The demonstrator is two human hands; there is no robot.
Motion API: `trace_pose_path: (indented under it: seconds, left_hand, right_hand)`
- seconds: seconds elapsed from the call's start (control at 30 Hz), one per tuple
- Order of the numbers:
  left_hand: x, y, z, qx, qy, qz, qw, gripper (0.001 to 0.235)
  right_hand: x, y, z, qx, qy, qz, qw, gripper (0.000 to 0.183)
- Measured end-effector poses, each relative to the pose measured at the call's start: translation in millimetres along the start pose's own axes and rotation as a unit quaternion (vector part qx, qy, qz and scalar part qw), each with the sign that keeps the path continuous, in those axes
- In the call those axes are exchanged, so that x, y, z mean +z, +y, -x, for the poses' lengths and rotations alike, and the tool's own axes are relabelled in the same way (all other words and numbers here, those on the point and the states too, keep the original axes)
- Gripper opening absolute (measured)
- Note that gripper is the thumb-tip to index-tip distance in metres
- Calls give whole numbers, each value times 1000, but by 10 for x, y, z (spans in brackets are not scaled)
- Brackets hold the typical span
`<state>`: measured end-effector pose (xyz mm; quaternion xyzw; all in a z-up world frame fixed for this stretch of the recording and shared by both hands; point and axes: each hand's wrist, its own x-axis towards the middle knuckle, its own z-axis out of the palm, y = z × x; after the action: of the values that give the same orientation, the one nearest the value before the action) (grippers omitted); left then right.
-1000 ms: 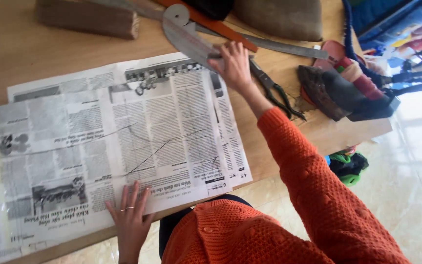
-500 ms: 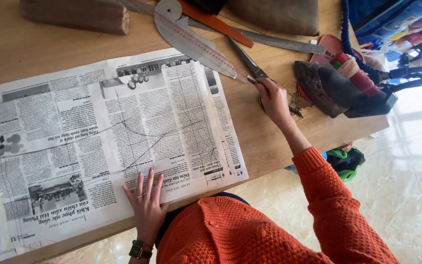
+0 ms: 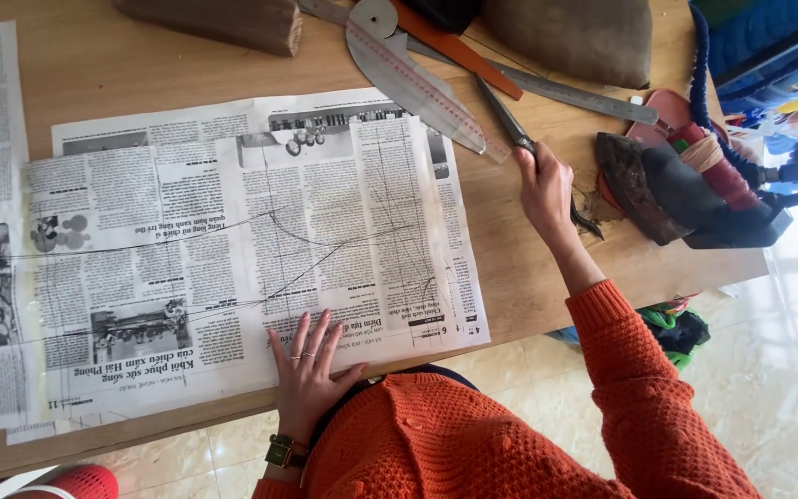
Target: The person uses a ruler and a pen to draw lines on a newspaper spread on a wooden table. They then use scissors to cut the newspaper along the drawn lines.
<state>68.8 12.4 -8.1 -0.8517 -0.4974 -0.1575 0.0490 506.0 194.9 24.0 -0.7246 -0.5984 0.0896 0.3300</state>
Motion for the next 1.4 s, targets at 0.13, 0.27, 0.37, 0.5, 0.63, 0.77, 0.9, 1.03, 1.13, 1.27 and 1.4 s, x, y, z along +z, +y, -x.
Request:
trace_pose_path:
  seconds: [0.13,0.27,0.37,0.5,0.63,0.77,0.9,1.03,1.13,1.27,1.4]
  left_hand:
    - [43,-26,11,-6,19,25,999,78]
    - [81,-63,20,-11,23,43,999,75]
    - [47,-73,4,-5,15,51,999,77]
    - [163,-82,66,-17,5,53,998,65]
    - [94,-72,59,-3,16,50,999,65]
    - [73,-58,57,8,24,38,999,65]
    - [24,-37,39,4,26,34,999,66]
    - [36,-33,56,-4,-3,35,999,73]
    - [33,6,46,-18,-13,21,1000,78]
    - [258,336,22,-87,-10,49,995,73]
    - [463,1109,-332,-115,32,59,991,60]
  right_hand:
    - [-196,-365,181,-36,2,-90,995,19]
    - [-145,-193,422,13,8,-66,998,30]
    - [-347,-598,645,105,-24,-108,988,45]
    - [-159,-343,836,49,34,-102,993,37]
    - [-79,-379,1000,53,79,-138,986,47]
    - [-83,-366,1132,46,75,-168,982,52]
    - [-268,-446,1124,61,43,-183,980,51]
    - [-606,-646,921,43,4,-158,986,33]
    - [-818,-389,578,-23,23,-118,993,41]
    - [-1321,0,-105,-97,58,-87,990,24]
    - [-1725,722,-1079,-143,15,-55,988,19]
